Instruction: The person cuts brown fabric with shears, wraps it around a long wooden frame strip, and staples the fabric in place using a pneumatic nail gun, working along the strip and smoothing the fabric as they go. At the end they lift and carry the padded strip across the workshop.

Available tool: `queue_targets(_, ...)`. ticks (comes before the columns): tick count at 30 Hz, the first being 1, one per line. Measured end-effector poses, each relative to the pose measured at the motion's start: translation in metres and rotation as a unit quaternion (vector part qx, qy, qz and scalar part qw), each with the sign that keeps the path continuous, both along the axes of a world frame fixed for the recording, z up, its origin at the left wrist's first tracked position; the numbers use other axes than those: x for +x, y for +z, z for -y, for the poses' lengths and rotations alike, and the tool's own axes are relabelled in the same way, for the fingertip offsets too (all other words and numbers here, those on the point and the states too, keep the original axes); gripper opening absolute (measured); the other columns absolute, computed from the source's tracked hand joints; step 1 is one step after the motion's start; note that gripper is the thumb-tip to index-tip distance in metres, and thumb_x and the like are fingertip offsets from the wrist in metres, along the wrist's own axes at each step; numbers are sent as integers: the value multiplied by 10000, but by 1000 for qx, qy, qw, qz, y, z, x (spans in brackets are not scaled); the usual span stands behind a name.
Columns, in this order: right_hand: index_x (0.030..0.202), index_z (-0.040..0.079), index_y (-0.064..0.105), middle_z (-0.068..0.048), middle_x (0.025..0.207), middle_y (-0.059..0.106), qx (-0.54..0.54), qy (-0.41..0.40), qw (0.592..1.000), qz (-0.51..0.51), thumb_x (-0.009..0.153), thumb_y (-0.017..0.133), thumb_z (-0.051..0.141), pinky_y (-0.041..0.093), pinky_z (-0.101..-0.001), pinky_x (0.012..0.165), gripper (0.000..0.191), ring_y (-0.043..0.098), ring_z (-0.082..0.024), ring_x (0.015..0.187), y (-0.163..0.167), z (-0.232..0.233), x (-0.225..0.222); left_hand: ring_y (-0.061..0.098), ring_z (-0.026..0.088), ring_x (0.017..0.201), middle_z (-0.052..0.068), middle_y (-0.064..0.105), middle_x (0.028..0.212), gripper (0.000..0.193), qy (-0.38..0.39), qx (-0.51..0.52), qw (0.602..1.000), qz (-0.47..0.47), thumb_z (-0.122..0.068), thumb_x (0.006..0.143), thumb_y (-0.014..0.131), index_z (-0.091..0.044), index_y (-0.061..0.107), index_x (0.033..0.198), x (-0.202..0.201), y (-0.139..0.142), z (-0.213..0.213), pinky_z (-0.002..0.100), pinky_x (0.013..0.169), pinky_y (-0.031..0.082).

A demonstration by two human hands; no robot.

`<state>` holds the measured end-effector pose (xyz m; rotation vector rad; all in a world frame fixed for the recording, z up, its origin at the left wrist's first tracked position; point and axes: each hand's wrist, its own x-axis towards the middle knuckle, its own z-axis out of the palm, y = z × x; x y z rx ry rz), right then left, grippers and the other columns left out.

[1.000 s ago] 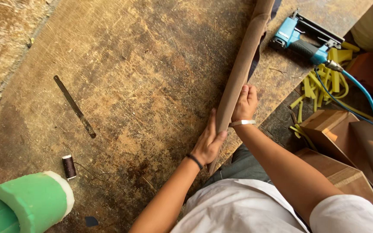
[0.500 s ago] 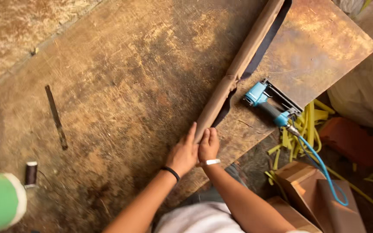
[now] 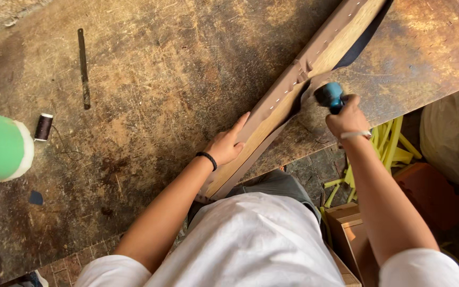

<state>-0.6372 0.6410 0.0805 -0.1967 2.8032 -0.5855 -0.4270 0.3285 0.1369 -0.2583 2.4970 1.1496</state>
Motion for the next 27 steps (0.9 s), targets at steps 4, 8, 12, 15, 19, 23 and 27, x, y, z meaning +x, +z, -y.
queue_targets(4, 1179, 63, 744, -156, 1049, 794, -225, 54, 971, 53, 738, 853, 297, 579, -435, 868, 510, 771, -329, 961, 41, 17, 65, 652, 487, 1114, 296, 652, 1275, 955, -15, 5, 999, -29, -152, 916, 642, -342, 35, 1629, 3, -17, 8, 544, 956, 519)
queue_targets(8, 1039, 60, 778, -177, 921, 780, -210, 40, 975, 65, 764, 815, 363, 579, -417, 782, 411, 768, -324, 863, 59, 54, 114, 644, 482, 1142, 313, 659, 1241, 969, -21, -16, 999, -23, -174, 931, 657, -346, 7, 1629, 2, -20, 8, 543, 973, 510)
queue_targets(12, 1002, 28, 773, -210, 855, 755, -160, 45, 985, 45, 750, 839, 397, 575, -441, 751, 451, 756, -348, 842, 68, 71, 137, 681, 457, 1119, 313, 697, 1167, 1001, -26, -12, 1000, 8, -143, 930, 653, -337, -17, 1648, 4, -14, 11, 540, 969, 520)
queue_targets(15, 961, 24, 778, -225, 832, 747, -130, 64, 989, 35, 767, 825, 402, 580, -450, 743, 427, 748, -371, 846, 72, 80, 158, 664, 458, 1131, 306, 674, 1197, 1053, -32, -2, 999, -5, -111, 893, 689, -344, -25, 1632, 8, -17, 14, 541, 956, 516)
queue_targets(19, 923, 33, 770, -220, 792, 754, -136, 52, 984, 100, 732, 821, 422, 586, -453, 728, 436, 775, -355, 789, 75, 92, 187, 627, 458, 1202, 308, 631, 1299, 1065, -34, 1, 999, -14, -110, 884, 696, -322, -29, 1635, 12, -43, 21, 518, 997, 499)
queue_targets(23, 945, 31, 769, -244, 820, 731, -126, 85, 988, 40, 775, 805, 449, 579, -460, 721, 453, 729, -412, 827, 79, 99, 210, 532, 436, 1369, 315, 493, 1513, 951, -65, 97, 981, -152, -177, 963, 743, -195, 69, 1633, 42, -88, 43, 467, 1109, 448)
queue_targets(27, 911, 36, 767, -237, 829, 730, -128, 91, 986, 51, 765, 804, 453, 579, -461, 717, 442, 728, -411, 825, 82, 107, 233, 324, 409, 1543, 302, 305, 1685, 871, -72, 222, 967, -99, -85, 1044, 708, -120, 102, 1668, 101, -115, 70, 474, 1213, 291)
